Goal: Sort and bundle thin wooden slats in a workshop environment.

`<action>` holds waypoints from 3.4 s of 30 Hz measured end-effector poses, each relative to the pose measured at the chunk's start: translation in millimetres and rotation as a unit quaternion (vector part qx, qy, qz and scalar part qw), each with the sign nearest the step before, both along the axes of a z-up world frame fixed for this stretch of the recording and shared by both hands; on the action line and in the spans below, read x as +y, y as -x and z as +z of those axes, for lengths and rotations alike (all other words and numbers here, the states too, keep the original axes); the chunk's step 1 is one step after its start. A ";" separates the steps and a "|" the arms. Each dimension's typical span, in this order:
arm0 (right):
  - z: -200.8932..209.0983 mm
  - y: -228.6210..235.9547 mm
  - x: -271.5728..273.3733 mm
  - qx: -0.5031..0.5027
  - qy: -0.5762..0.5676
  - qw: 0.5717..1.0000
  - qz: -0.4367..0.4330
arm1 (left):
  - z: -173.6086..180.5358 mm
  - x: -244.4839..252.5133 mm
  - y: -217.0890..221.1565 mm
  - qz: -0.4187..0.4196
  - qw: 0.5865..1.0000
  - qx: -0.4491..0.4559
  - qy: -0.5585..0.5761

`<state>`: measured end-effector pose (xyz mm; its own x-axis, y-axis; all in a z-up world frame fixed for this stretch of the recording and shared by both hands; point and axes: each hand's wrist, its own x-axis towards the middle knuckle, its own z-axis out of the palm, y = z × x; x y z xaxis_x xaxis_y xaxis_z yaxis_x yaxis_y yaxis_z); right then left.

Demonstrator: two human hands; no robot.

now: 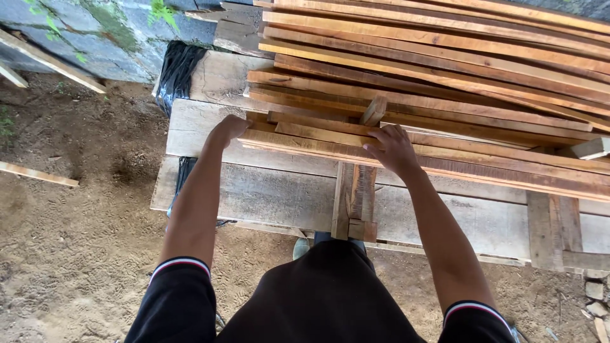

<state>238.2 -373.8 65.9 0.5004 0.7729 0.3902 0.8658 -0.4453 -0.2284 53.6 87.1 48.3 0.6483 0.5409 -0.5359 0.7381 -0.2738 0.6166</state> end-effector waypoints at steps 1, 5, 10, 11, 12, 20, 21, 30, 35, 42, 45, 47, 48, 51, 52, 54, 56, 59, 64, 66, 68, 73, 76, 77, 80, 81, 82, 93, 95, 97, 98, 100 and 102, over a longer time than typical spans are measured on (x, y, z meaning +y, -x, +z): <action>6.5 1.3 0.9 0.000 0.000 1.000 0.000 | -2.6 0.6 -0.4 0.000 1.000 0.000 0.000; 24.3 7.1 8.5 0.027 0.017 0.999 0.010 | -6.9 3.0 7.5 0.021 0.998 -0.061 -0.004; 24.5 2.4 10.7 0.070 0.011 0.997 0.014 | 28.6 -7.9 16.5 -0.171 0.975 -0.065 -0.124; 26.4 0.5 10.2 0.085 0.016 0.996 0.018 | 14.9 -4.4 12.3 -0.081 0.988 -0.100 -0.086; 28.4 -1.4 10.0 0.100 0.020 0.995 0.022 | 1.2 -0.6 8.2 0.011 0.990 -0.135 -0.048; 80.6 -1.2 31.1 0.163 0.173 0.970 -0.041 | 0.6 12.3 -7.9 0.012 0.991 -0.117 -0.066; 80.2 -3.6 32.9 0.158 0.201 0.966 -0.039 | -1.9 13.9 -9.9 0.017 0.991 -0.117 -0.063; 95.8 2.7 36.9 0.156 0.276 0.946 -0.068 | -63.8 45.9 -18.1 -0.030 0.992 -0.074 -0.100; 69.8 -11.1 18.9 0.156 0.284 0.942 -0.086 | -17.0 6.1 -21.2 -0.183 0.971 0.047 -0.148; 46.7 -25.3 -15.7 0.157 0.253 0.948 -0.113 | -8.3 -22.0 -63.4 -0.274 0.925 0.163 -0.206; 46.2 -22.4 -23.0 0.166 0.245 0.947 -0.128 | -35.5 -20.3 -78.1 -0.246 0.924 0.207 -0.206; 41.8 -24.1 -25.2 0.166 0.238 0.948 -0.128 | 12.5 -34.2 -64.5 -0.265 0.920 0.215 -0.194; 39.7 -24.6 -26.2 0.166 0.231 0.950 -0.126 | 36.3 -41.1 -56.8 -0.282 0.915 0.224 -0.183; 30.4 -27.9 -25.1 0.170 0.225 0.951 -0.128 | 117.6 -63.6 -37.1 -0.331 0.898 0.249 -0.149; 28.8 -30.3 -28.0 0.169 0.226 0.951 -0.130 | 117.5 -61.2 -40.1 -0.332 0.898 0.247 -0.149; 23.3 -32.3 -28.2 0.165 0.235 0.949 -0.127 | 116.7 -52.5 -40.0 -0.324 0.904 0.262 -0.096; 29.6 -32.0 -29.6 0.166 0.239 0.948 -0.126 | 158.3 -65.4 -31.3 -0.277 0.927 0.247 -0.046; 34.8 -28.9 -26.9 0.177 0.244 0.945 -0.128 | 161.2 -57.5 -12.5 -0.150 0.962 0.212 0.088; 34.9 -29.4 -26.6 0.180 0.251 0.943 -0.126 | 56.6 -16.8 -25.8 -0.009 0.961 0.171 0.216; 37.5 -29.3 -24.7 0.175 0.233 0.951 -0.106 | 14.2 -0.3 -28.0 -0.040 0.968 0.148 0.196; 27.5 -36.7 -24.5 0.178 0.232 0.950 -0.111 | 18.5 1.4 -31.6 -0.048 0.970 0.148 0.186; 32.1 -30.4 -25.9 0.169 0.236 0.951 -0.109 | -5.0 8.9 -30.1 -0.055 0.974 0.145 0.167; 33.7 -27.5 -21.8 0.171 0.233 0.949 -0.124 | -17.3 13.6 -32.1 -0.032 0.976 0.147 0.161; 36.0 -27.3 -22.0 0.171 0.233 0.950 -0.118 | -4.0 7.2 -30.3 -0.019 0.974 0.149 0.170; 31.1 -30.4 -22.0 0.171 0.230 0.951 -0.115 | 24.5 -5.2 -26.0 0.002 0.971 0.150 0.188; 27.8 -32.0 -23.8 0.170 0.228 0.951 -0.119 | 30.7 -9.9 -25.1 0.010 0.969 0.147 0.198; 26.1 -30.9 -25.7 0.170 0.229 0.951 -0.120 | 30.2 -8.8 -23.6 0.010 0.969 0.148 0.199; 46.3 -24.5 -20.7 0.174 0.237 0.950 -0.104 | 37.5 -2.1 -22.8 -0.042 0.966 0.163 0.195; 41.1 -28.3 -20.2 0.172 0.246 0.948 -0.104 | -1.7 16.4 -27.8 -0.044 0.967 0.157 0.195; 39.6 -31.9 -17.2 0.170 0.253 0.947 -0.104 | -19.6 28.3 -31.1 -0.046 0.968 0.151 0.193; 40.5 -32.8 -16.1 0.174 0.253 0.946 -0.103 | -18.9 29.5 -31.3 -0.046 0.970 0.149 0.188; 36.4 -32.3 -13.3 0.180 0.254 0.945 -0.102 | -14.9 28.4 -27.6 -0.047 0.971 0.149 0.183; 30.4 -33.3 -10.6 0.181 0.260 0.943 -0.100 | -6.5 23.5 -24.1 -0.015 0.972 0.147 0.183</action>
<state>271.5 -384.5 96.3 0.6838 0.6889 -0.2406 0.6598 -0.7245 -0.1993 77.7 110.7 41.8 0.4510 0.2633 -0.8528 0.8920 -0.0993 0.4411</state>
